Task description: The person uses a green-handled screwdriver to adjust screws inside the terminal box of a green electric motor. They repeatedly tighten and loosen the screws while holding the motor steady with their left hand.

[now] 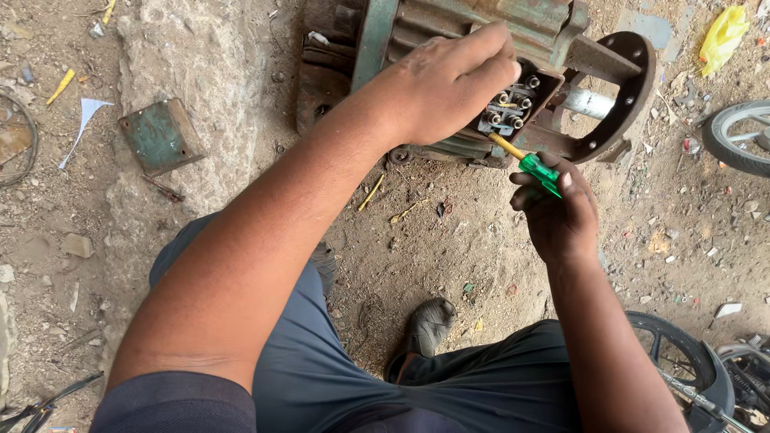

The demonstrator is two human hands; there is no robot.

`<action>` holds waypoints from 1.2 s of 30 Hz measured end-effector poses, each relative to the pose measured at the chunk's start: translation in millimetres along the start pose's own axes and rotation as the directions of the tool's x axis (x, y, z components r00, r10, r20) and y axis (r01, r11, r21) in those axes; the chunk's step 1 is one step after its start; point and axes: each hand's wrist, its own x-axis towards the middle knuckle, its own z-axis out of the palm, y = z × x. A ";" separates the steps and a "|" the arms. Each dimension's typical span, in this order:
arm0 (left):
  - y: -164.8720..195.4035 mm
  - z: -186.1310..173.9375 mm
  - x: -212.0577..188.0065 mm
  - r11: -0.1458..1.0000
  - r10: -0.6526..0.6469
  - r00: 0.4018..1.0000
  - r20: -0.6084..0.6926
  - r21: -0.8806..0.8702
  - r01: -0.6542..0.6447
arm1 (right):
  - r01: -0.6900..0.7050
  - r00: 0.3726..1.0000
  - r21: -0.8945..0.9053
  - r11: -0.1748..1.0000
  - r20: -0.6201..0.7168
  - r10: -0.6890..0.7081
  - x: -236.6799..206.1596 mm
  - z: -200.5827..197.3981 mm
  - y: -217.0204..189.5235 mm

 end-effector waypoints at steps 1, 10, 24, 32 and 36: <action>-0.7 -2.0 -1.5 1.000 0.027 1.000 -0.009 0.001 -0.027 | -0.007 1.000 0.032 0.999 0.023 0.006 2.6 -3.4 2.2; -0.6 -3.4 -5.3 0.996 0.056 0.998 0.027 0.066 -0.058 | -0.051 0.954 -0.027 0.998 0.296 0.057 16.6 -19.8 -14.8; -4.3 -5.1 4.0 0.993 0.099 0.995 -0.003 -0.063 -0.099 | 0.568 0.760 -0.821 -0.058 0.550 -0.346 -30.2 104.3 -71.1; 0.1 -4.7 6.1 0.998 0.042 0.999 0.029 -0.043 -0.041 | 0.384 0.894 -0.909 0.161 0.324 -0.309 -1.0 125.2 -73.2; 1.2 -3.1 3.5 1.000 0.015 0.999 0.042 -0.014 -0.015 | 0.205 0.972 -0.750 0.629 0.083 -0.218 13.8 108.7 -69.1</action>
